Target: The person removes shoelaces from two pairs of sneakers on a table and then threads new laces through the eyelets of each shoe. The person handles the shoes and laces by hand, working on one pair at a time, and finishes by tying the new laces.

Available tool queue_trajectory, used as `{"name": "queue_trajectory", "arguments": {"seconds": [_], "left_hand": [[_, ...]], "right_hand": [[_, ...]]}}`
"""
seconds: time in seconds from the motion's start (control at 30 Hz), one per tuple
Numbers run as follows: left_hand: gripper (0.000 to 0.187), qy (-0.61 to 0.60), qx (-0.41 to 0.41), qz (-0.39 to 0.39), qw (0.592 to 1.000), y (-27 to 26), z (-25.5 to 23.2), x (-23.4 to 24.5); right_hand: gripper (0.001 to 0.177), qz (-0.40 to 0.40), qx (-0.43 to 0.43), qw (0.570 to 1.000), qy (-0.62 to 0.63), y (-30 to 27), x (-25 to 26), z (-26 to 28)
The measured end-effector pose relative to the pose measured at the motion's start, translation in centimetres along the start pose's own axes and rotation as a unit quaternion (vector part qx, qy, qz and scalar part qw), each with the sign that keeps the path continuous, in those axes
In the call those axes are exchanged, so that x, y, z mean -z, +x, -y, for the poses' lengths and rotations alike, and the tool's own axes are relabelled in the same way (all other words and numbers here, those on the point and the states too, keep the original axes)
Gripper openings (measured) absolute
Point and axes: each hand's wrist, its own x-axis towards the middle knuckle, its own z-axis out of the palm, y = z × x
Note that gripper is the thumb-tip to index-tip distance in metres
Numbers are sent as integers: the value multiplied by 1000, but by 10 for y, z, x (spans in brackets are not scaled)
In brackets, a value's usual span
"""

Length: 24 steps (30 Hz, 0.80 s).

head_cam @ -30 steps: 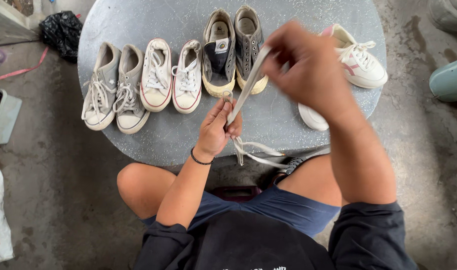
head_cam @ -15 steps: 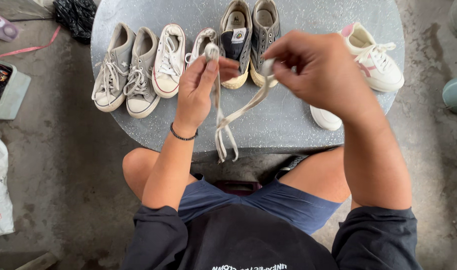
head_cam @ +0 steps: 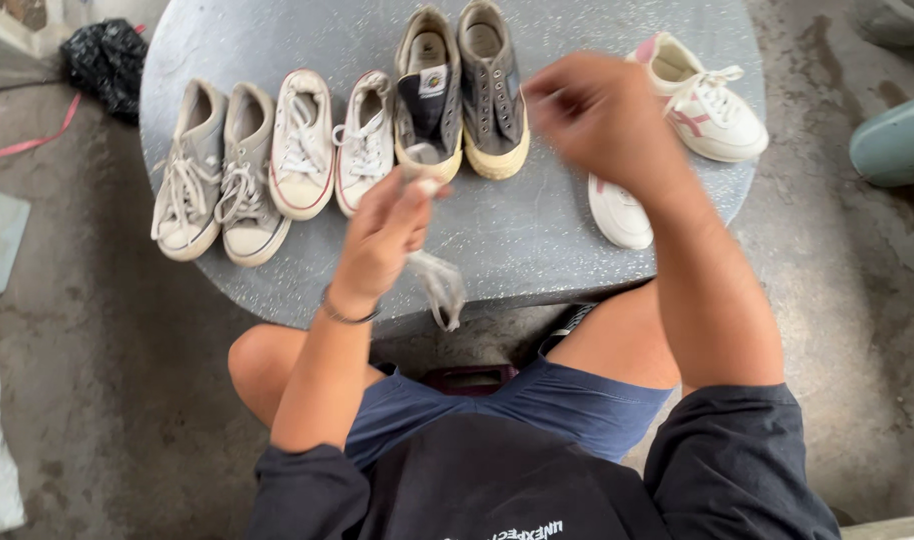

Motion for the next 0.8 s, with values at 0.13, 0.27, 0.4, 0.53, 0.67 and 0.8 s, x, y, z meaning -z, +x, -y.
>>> {"name": "queue_trajectory", "arguments": {"seconds": [0.13,0.27,0.4,0.53,0.67,0.8], "left_hand": [[28,62,-68,-13,996,-33,-4,28],[22,-58,-5,-68,996,-53,11,40],[10,-94,-4,-137,986,-59,28,45],[6,-105,-11,-149,983,-70,29,49],[6,-100,-25,-160,982,-83,26,53],[4,-111,-38,-188,975,-102,21,61]], "right_hand": [[24,-25,-98,969,-224,-26,48,-105],[49,-46,-141,953,-263,-60,44,-181],[60,-114,-140,925,-335,-63,29,-216],[44,-22,-159,850,-502,-48,27,-227],[24,103,-222,813,-527,-32,27,-218],[37,151,-182,846,-478,-21,13,-168]]}}
